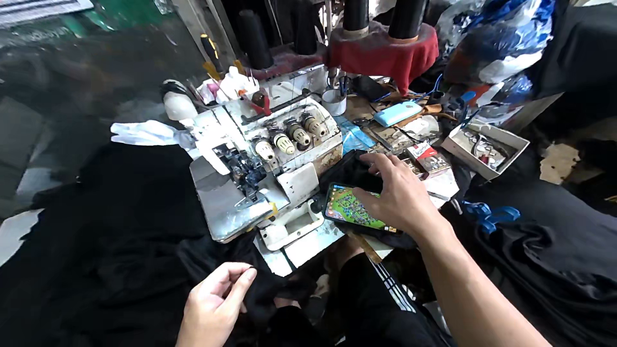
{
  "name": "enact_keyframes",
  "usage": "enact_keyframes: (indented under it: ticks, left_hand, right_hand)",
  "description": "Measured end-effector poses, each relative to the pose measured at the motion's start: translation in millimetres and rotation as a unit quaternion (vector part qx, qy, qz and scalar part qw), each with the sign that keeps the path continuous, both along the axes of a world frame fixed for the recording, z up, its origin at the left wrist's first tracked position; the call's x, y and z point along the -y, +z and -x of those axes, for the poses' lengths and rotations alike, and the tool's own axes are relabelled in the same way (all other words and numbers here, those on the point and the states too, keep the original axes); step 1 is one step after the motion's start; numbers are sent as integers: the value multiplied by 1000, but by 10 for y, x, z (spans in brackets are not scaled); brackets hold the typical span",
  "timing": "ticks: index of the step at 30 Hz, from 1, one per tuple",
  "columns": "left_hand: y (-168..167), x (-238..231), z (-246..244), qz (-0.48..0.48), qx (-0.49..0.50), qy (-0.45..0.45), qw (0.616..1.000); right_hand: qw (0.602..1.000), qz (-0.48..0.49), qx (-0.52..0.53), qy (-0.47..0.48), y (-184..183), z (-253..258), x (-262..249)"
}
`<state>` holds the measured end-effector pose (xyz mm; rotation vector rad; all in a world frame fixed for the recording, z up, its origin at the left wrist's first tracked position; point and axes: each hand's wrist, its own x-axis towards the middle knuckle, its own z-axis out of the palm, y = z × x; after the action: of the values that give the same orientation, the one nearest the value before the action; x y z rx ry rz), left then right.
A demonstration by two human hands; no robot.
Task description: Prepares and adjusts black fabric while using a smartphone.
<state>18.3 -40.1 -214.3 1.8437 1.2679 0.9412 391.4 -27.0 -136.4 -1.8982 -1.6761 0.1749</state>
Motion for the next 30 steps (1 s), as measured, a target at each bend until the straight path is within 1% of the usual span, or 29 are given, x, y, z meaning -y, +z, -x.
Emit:
enact_keyframes:
  ticks: [9,12,17,20,26,30]
  left_hand:
    - [4,-4,0,-1,2,-4,1000]
    - [4,-3,-1,-2,2,-3,1000]
    - [12,9,-6,0,0,5,1000]
    - [18,9,-22,-1,0,6,1000]
    - [12,6,-19,-4,-2,3,1000]
    - [11,3,-21,-7,-9,3,1000]
  right_hand:
    - [999,36,26,-23,-25,14,-149]
    - [999,30,31,-20,-45,4,-158]
    - [999,3,-32,10,-22,-82,16]
    - [999,6,-41,15,-47,-127,101]
    - [999,12,-23,31,-105,-144,191]
    - [999,45,10,27,-81,-99,216]
